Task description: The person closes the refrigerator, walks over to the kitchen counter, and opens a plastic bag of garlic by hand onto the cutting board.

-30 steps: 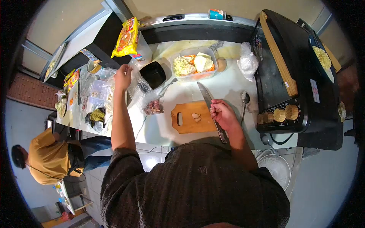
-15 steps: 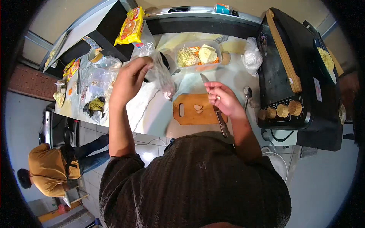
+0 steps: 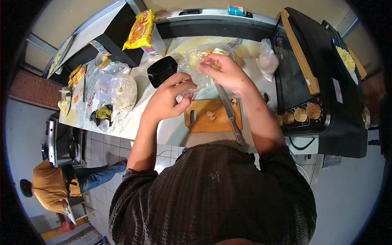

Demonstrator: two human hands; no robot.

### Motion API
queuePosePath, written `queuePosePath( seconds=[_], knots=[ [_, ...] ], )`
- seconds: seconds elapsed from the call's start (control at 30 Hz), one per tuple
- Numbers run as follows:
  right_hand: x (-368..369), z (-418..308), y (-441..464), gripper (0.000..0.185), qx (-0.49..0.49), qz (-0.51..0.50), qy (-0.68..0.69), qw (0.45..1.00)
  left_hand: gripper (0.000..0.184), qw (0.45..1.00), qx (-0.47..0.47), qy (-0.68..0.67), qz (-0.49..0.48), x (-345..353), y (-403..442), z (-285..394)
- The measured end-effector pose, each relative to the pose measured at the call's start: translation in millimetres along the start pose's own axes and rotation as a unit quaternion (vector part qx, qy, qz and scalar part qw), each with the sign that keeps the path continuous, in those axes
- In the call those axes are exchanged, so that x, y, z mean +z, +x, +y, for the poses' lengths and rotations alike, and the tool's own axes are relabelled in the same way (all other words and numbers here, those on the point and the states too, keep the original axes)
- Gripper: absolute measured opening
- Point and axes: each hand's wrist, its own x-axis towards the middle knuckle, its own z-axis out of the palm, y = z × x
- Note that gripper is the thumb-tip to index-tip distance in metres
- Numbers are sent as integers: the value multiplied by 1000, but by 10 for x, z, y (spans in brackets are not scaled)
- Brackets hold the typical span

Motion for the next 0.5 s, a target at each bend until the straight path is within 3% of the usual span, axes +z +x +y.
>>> queuePosePath(
  seconds=[0.2, 0.23, 0.27, 0.3, 0.37, 0.4, 0.5],
  knots=[
    [15, 298, 65, 30, -72, -40, -99, 992, 8, 999, 14, -9, 41, 266, -140, -119],
    [44, 248, 20, 30, -71, -40, -99, 992, 5, 987, -46, -81, 128, 397, -185, -154],
    [95, 178, -41, 27, -25, -24, -73, 997, 7, 959, -106, -151, 213, 504, -204, -173],
    [130, 135, -77, 24, 22, -8, -46, 999, 7, 959, -106, -151, 213, 590, -181, -157],
    [183, 254, -83, 23, 45, -15, 16, 999, 23, 886, -152, -284, 334, 740, -143, -139],
    [198, 310, -95, 22, 68, -21, 78, 994, 35, 900, -148, -257, 319, 769, -142, -167],
    [182, 369, -176, 21, 127, -62, 171, 975, 36, 873, -201, -257, 361, 817, -219, -81]
  ],
)
